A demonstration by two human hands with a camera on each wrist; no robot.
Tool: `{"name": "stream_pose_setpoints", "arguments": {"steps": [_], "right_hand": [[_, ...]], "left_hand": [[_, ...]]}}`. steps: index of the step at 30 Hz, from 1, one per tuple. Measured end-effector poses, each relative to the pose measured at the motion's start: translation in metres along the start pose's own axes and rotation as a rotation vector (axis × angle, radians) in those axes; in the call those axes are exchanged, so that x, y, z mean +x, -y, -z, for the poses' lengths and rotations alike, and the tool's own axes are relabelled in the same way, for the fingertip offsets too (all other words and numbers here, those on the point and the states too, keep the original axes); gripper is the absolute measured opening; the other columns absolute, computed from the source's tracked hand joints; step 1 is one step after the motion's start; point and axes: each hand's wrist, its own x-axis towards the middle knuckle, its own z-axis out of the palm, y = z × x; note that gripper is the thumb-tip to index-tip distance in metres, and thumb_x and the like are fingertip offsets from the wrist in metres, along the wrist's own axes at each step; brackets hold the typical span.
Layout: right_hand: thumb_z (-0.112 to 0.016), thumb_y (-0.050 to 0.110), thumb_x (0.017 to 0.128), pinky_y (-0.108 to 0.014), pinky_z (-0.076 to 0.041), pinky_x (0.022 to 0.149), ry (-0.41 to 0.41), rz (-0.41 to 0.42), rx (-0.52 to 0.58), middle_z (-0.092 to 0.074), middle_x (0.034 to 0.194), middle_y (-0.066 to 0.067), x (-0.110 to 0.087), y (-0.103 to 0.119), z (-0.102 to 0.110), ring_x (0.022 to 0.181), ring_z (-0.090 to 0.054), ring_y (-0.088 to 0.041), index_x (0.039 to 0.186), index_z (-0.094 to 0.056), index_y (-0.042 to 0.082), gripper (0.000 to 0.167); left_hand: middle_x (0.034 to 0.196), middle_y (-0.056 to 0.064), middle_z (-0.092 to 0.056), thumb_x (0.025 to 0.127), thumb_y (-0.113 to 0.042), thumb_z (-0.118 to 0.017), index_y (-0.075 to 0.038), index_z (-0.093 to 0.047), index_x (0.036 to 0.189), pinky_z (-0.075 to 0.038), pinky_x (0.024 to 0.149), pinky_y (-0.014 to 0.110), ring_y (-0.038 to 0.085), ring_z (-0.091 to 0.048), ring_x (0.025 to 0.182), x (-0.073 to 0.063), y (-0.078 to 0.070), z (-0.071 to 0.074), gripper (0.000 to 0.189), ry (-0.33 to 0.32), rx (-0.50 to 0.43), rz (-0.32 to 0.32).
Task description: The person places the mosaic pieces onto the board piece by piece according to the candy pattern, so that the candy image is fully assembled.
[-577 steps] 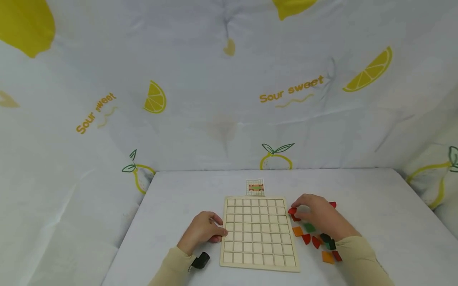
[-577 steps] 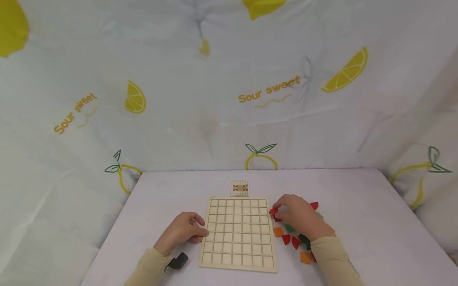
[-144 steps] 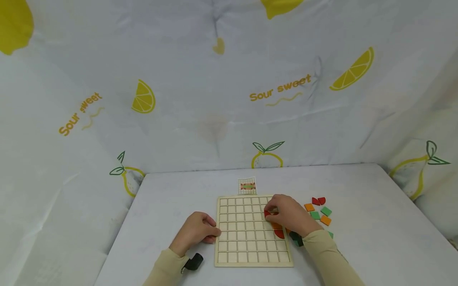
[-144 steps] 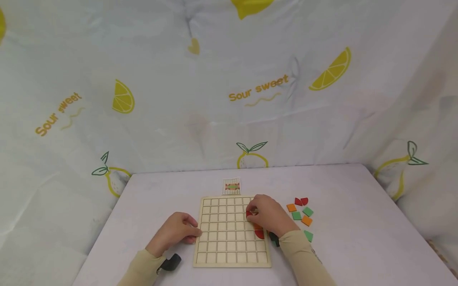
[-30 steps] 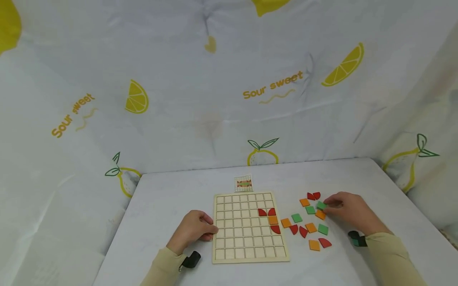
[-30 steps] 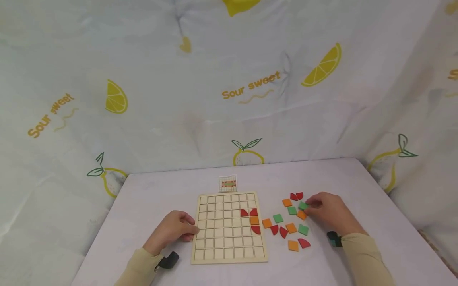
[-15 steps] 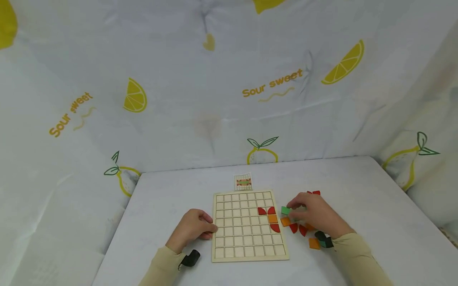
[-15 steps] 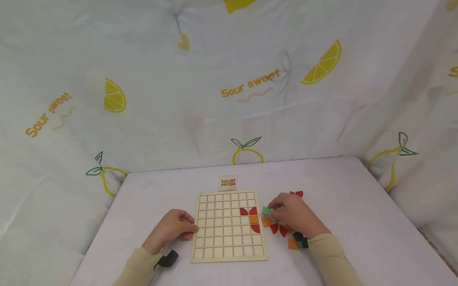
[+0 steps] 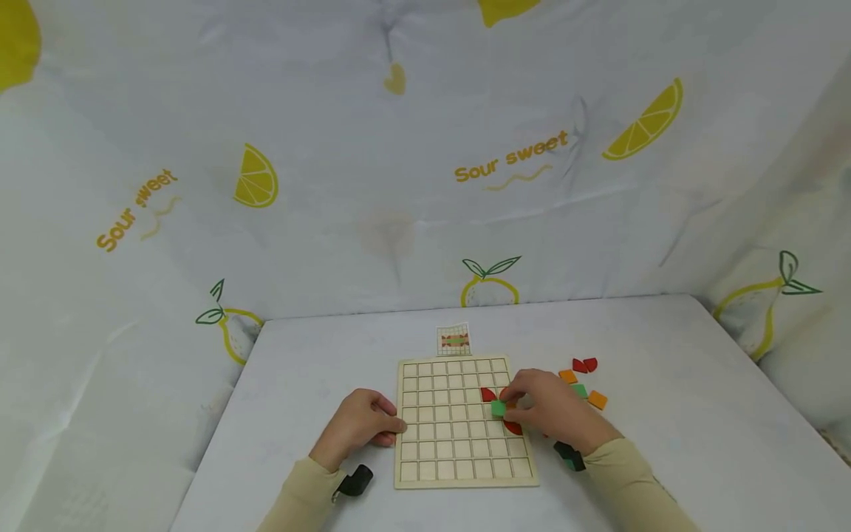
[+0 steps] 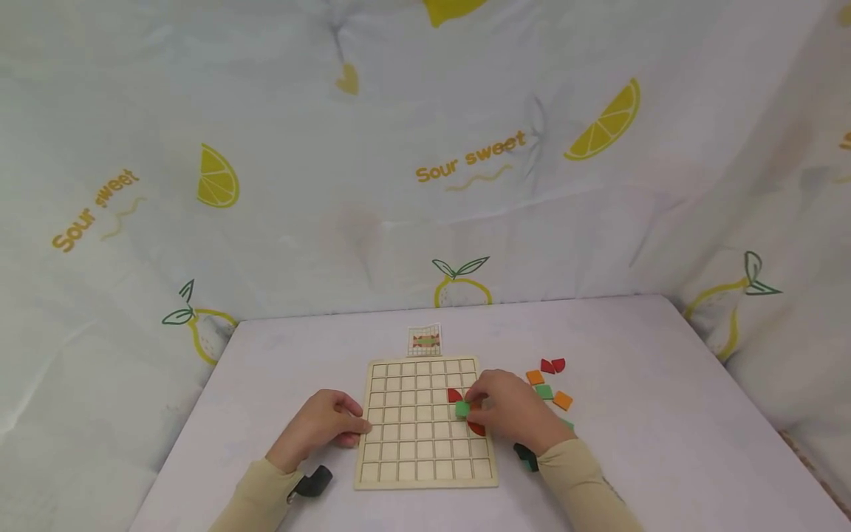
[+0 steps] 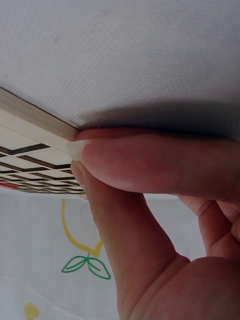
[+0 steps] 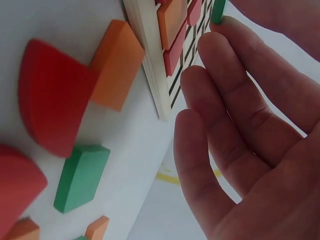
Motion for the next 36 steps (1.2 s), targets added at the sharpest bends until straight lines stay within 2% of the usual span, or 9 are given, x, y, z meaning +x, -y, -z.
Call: {"name": "stream_pose_setpoints", "arguments": {"steps": [8,15,24,31,36], "right_hand": [[-0.092,0.020,0.087,-0.032,-0.058,0.087,-0.012,-0.014,-0.078,-0.069,0.095,0.016,0.007,0.004,-0.009,0.093,-0.062,-0.009,0.100,-0.082,0.023,0.018],[-0.093,0.017,0.084,-0.030,-0.056,0.081,-0.010,-0.013,-0.111,-0.068,0.092,0.012,0.008,0.008,-0.014,0.087,-0.058,-0.010,0.100,-0.084,0.017,0.018],[-0.091,0.018,0.087,-0.035,-0.059,0.089,-0.016,-0.030,-0.145,-0.069,0.097,0.014,0.010,0.011,-0.018,0.092,-0.059,-0.008,0.097,-0.083,0.024,0.014],[-0.090,0.015,0.088,-0.030,-0.057,0.082,-0.035,-0.005,-0.163,-0.066,0.095,0.012,0.008,0.014,-0.021,0.089,-0.056,-0.008,0.095,-0.081,0.023,0.013],[-0.090,0.017,0.089,-0.031,-0.058,0.083,-0.044,0.007,-0.168,-0.067,0.096,0.012,0.008,0.016,-0.019,0.090,-0.058,-0.008,0.096,-0.081,0.022,0.013]], "left_hand": [[0.082,0.007,-0.079,0.083,-0.016,-0.094,-0.001,-0.070,0.107,-0.064,0.063,0.027,0.011,-0.074,0.064,0.001,0.002,-0.002,0.037,-0.009,-0.008,0.016],[0.083,0.010,-0.076,0.083,-0.014,-0.093,-0.001,-0.069,0.106,-0.062,0.059,0.025,0.012,-0.072,0.061,0.001,0.000,-0.001,0.036,0.002,-0.030,0.005],[0.084,0.009,-0.076,0.083,-0.014,-0.093,-0.001,-0.069,0.106,-0.062,0.060,0.025,0.012,-0.072,0.062,0.001,-0.001,-0.001,0.036,-0.002,-0.034,0.009],[0.084,0.010,-0.076,0.083,-0.014,-0.093,-0.001,-0.069,0.107,-0.063,0.060,0.026,0.013,-0.073,0.062,-0.001,-0.001,-0.002,0.037,0.003,-0.032,0.008],[0.084,0.010,-0.076,0.083,-0.014,-0.093,-0.001,-0.069,0.107,-0.063,0.060,0.026,0.013,-0.073,0.062,0.000,-0.001,-0.001,0.037,0.001,-0.025,0.007]]}}
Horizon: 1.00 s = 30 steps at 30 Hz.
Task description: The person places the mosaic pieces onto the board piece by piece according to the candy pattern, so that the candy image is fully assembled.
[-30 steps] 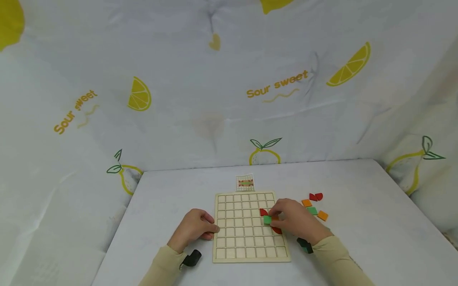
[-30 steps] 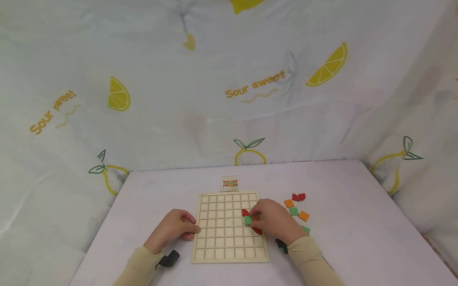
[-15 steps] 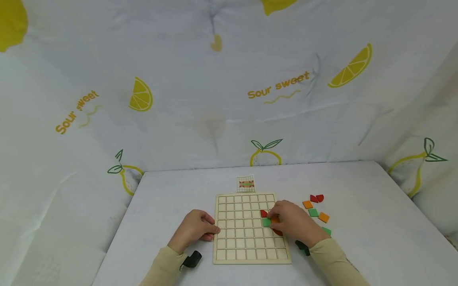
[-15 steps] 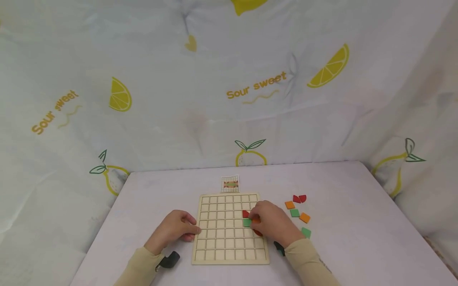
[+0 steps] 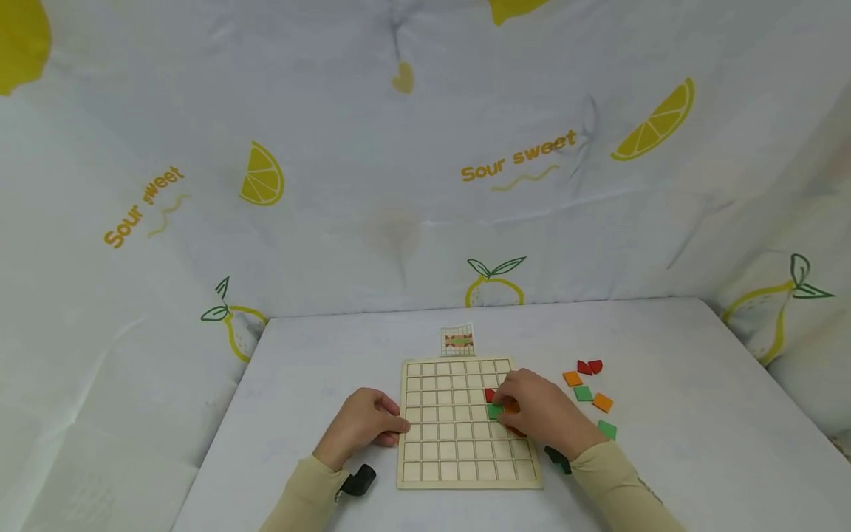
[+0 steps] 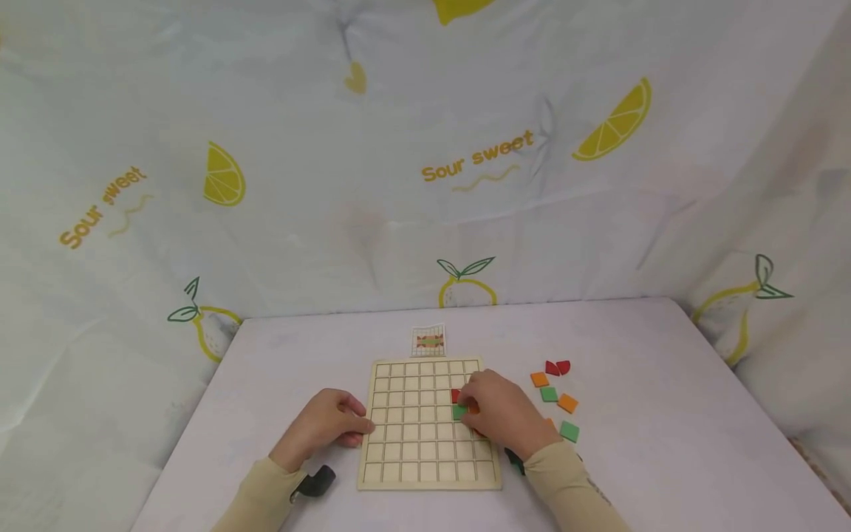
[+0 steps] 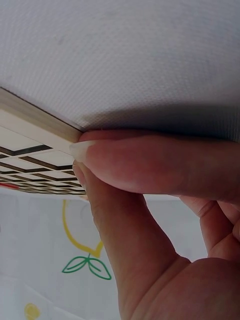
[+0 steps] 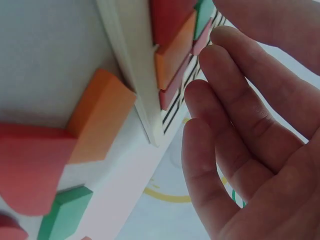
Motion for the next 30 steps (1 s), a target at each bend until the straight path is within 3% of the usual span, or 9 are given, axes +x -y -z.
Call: {"name": "stream_pose_setpoints", "arguments": {"steps": [4,9,12,16,19,30], "right_hand": [[-0.090,0.018,0.089,-0.028,-0.056,0.080,0.003,-0.002,0.000,-0.068,0.095,0.012,-0.003,-0.005,0.007,0.088,-0.058,-0.008,0.098,-0.083,0.021,0.012],[-0.083,0.016,0.094,-0.025,-0.054,0.066,0.045,-0.072,0.121,-0.068,0.097,0.008,-0.012,-0.024,0.020,0.083,-0.058,-0.011,0.104,-0.082,0.018,0.010],[-0.083,0.018,0.095,-0.030,-0.060,0.072,0.039,-0.080,0.107,-0.070,0.101,0.008,-0.020,-0.039,0.028,0.086,-0.063,-0.013,0.106,-0.081,0.019,0.011],[-0.084,0.020,0.094,-0.044,-0.064,0.091,0.012,-0.091,0.045,-0.075,0.107,0.006,-0.033,-0.059,0.039,0.105,-0.068,-0.021,0.107,-0.081,0.018,0.013],[-0.082,0.015,0.095,-0.049,-0.065,0.092,0.002,-0.140,0.051,-0.076,0.110,0.002,-0.045,-0.073,0.046,0.108,-0.068,-0.026,0.108,-0.081,0.016,0.013],[-0.084,0.014,0.094,-0.053,-0.064,0.092,0.004,-0.230,0.022,-0.074,0.102,0.003,-0.081,-0.112,0.063,0.100,-0.068,-0.022,0.106,-0.081,0.013,0.013]], "left_hand": [[0.084,0.009,-0.077,0.083,-0.015,-0.094,-0.001,-0.069,0.107,-0.063,0.061,0.026,0.013,-0.073,0.063,0.002,-0.001,-0.002,0.037,0.005,0.006,-0.001],[0.084,0.009,-0.077,0.083,-0.016,-0.094,-0.001,-0.069,0.108,-0.064,0.062,0.027,0.014,-0.074,0.063,0.003,-0.001,-0.002,0.038,0.009,0.018,-0.009],[0.085,0.008,-0.077,0.083,-0.018,-0.094,-0.001,-0.069,0.108,-0.064,0.063,0.028,0.014,-0.074,0.064,0.003,-0.001,-0.001,0.039,0.004,0.030,-0.010],[0.083,0.007,-0.078,0.084,-0.019,-0.094,-0.002,-0.069,0.108,-0.063,0.064,0.028,0.013,-0.073,0.064,0.002,-0.001,0.001,0.039,-0.009,0.052,0.002],[0.082,0.005,-0.078,0.084,-0.019,-0.094,-0.003,-0.070,0.108,-0.062,0.064,0.028,0.012,-0.073,0.064,0.000,-0.001,0.002,0.038,-0.015,0.064,0.012],[0.081,0.005,-0.078,0.083,-0.019,-0.095,-0.002,-0.071,0.107,-0.063,0.064,0.028,0.012,-0.073,0.066,0.000,0.000,-0.001,0.038,-0.022,0.065,0.017]]}}
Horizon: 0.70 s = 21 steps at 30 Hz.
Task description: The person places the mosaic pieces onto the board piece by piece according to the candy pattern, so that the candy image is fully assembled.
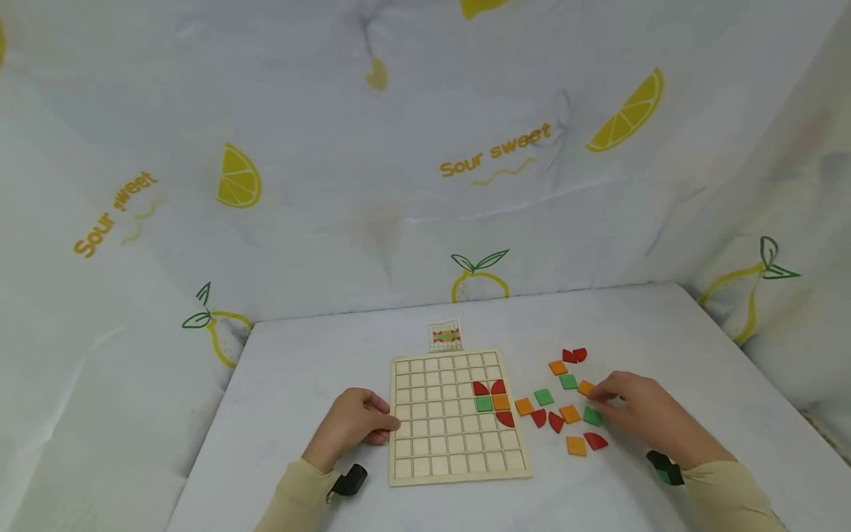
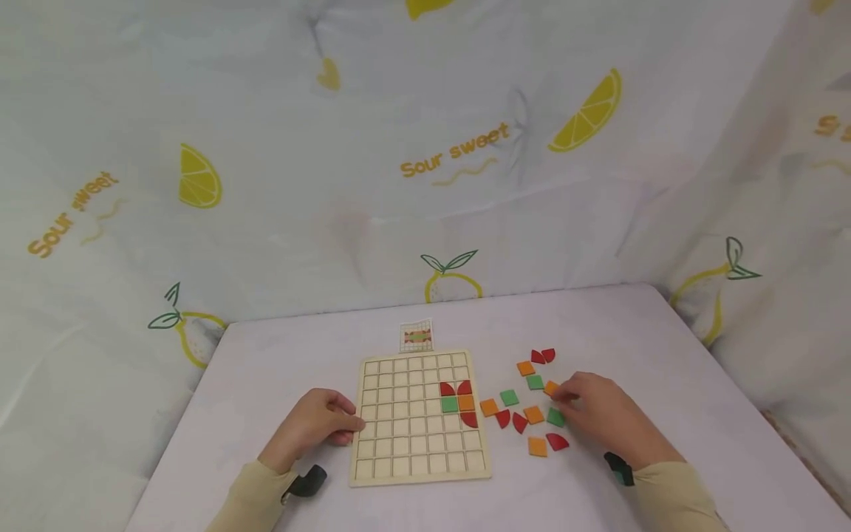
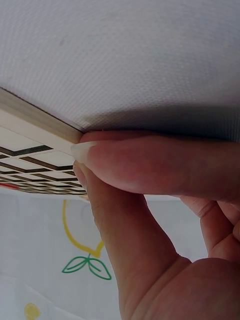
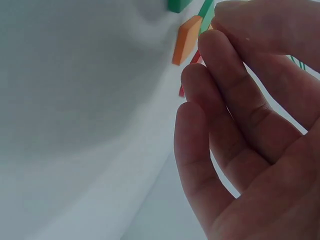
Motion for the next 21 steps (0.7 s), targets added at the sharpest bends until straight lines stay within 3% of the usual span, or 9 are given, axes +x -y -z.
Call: {"name": "stream_pose_setpoints", "arguments": {"steps": [13,21], "right_hand": [[-0.084,0.012,0.093,-0.054,-0.063,0.094,0.050,-0.060,-0.015,-0.074,0.103,0.003,-0.016,-0.004,-0.006,0.100,-0.068,-0.021,0.108,-0.081,0.012,0.015],[-0.088,0.019,0.091,-0.045,-0.064,0.089,0.004,0.007,-0.019,-0.072,0.099,0.009,-0.020,0.006,-0.008,0.098,-0.067,-0.015,0.103,-0.080,0.019,0.015]], "left_hand": [[0.083,0.006,-0.078,0.083,-0.018,-0.094,-0.002,-0.072,0.106,-0.064,0.064,0.029,0.013,-0.073,0.067,0.000,-0.001,0.000,0.036,-0.007,0.003,-0.001],[0.081,0.006,-0.078,0.083,-0.016,-0.094,-0.001,-0.071,0.107,-0.064,0.064,0.028,0.012,-0.074,0.066,-0.001,-0.002,0.000,0.037,0.006,-0.025,-0.006]]}}
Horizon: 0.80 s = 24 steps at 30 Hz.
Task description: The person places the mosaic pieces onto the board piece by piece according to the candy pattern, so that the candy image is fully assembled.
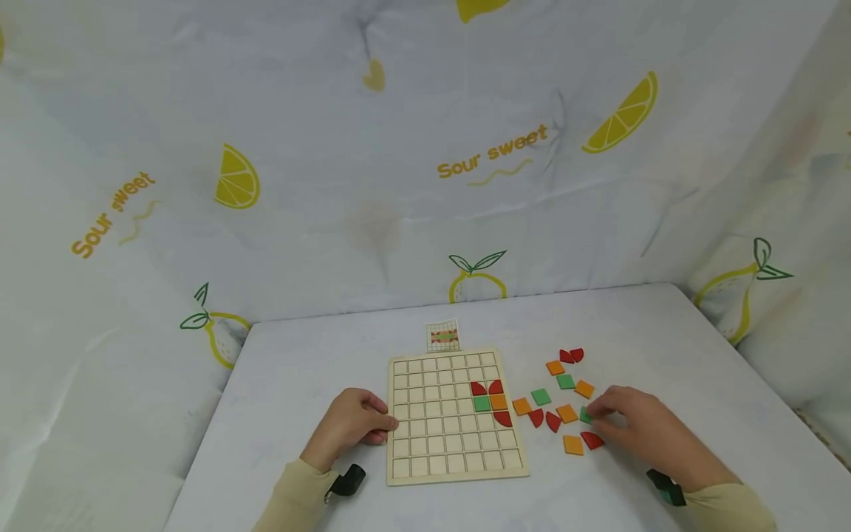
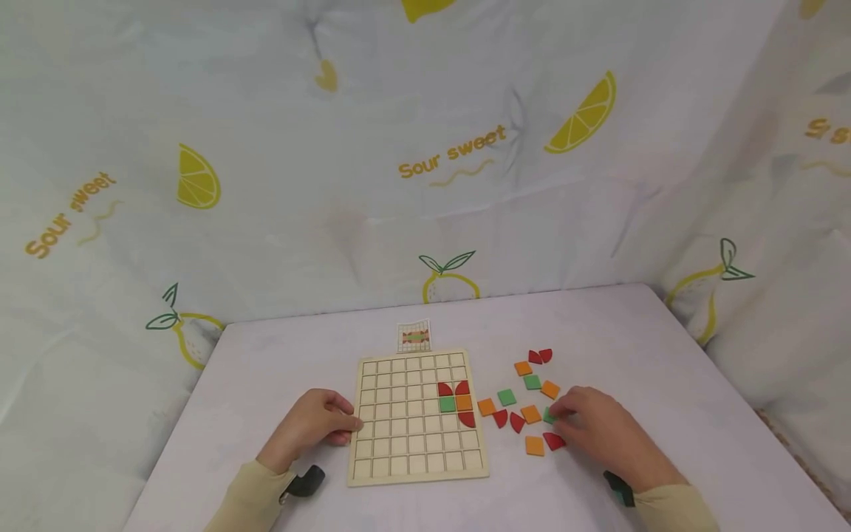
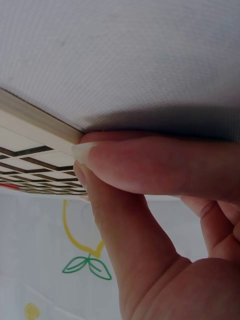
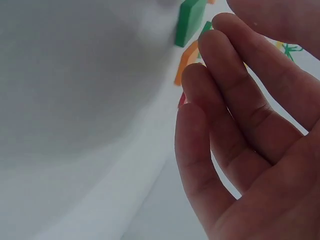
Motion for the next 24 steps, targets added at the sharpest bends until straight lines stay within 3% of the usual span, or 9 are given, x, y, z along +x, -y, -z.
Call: {"name": "stream_pose_setpoints", "arguments": {"steps": [3,7,10,14,18,24], "right_hand": [[-0.089,0.022,0.089,-0.045,-0.063,0.090,-0.018,0.021,-0.012,-0.072,0.098,0.009,0.002,0.010,-0.003,0.099,-0.066,-0.016,0.103,-0.080,0.021,0.016],[-0.090,0.026,0.090,-0.058,-0.060,0.103,-0.015,0.023,0.002,-0.075,0.107,0.005,0.007,0.022,-0.008,0.119,-0.067,-0.035,0.105,-0.081,0.022,0.018],[-0.089,0.031,0.091,-0.050,-0.062,0.100,-0.009,0.041,0.002,-0.073,0.105,0.008,0.012,0.028,-0.013,0.116,-0.067,-0.032,0.102,-0.080,0.026,0.015],[-0.089,0.033,0.091,-0.039,-0.061,0.086,-0.025,0.089,-0.031,-0.068,0.096,0.012,0.019,0.038,-0.019,0.096,-0.061,-0.013,0.099,-0.080,0.027,0.014],[-0.091,0.030,0.089,-0.044,-0.062,0.091,-0.044,0.122,-0.053,-0.069,0.098,0.010,0.024,0.047,-0.023,0.099,-0.062,-0.014,0.097,-0.080,0.025,0.014],[-0.092,0.025,0.087,-0.038,-0.063,0.086,-0.040,0.143,-0.063,-0.068,0.099,0.009,0.029,0.055,-0.026,0.097,-0.063,-0.013,0.097,-0.079,0.023,0.016]], "left_hand": [[0.081,0.006,-0.078,0.083,-0.017,-0.094,-0.001,-0.071,0.107,-0.064,0.064,0.028,0.012,-0.074,0.066,0.000,0.000,0.000,0.037,-0.004,0.003,0.001],[0.082,0.006,-0.078,0.083,-0.017,-0.095,-0.001,-0.071,0.107,-0.064,0.064,0.028,0.012,-0.073,0.066,0.000,0.000,0.000,0.037,-0.005,0.001,0.007],[0.082,0.006,-0.078,0.083,-0.017,-0.095,-0.001,-0.071,0.107,-0.064,0.064,0.028,0.013,-0.073,0.066,0.000,0.000,0.000,0.037,-0.004,-0.001,0.006],[0.081,0.006,-0.078,0.083,-0.017,-0.094,-0.001,-0.071,0.107,-0.064,0.064,0.028,0.013,-0.073,0.066,0.000,0.000,0.000,0.037,-0.001,0.001,-0.002],[0.081,0.006,-0.078,0.083,-0.016,-0.094,-0.001,-0.070,0.107,-0.064,0.064,0.028,0.012,-0.073,0.066,-0.001,-0.001,0.000,0.037,0.003,-0.007,-0.002],[0.080,0.006,-0.078,0.083,-0.016,-0.094,-0.001,-0.070,0.106,-0.063,0.064,0.028,0.012,-0.073,0.065,0.000,-0.001,0.001,0.036,0.009,-0.012,0.001]]}}
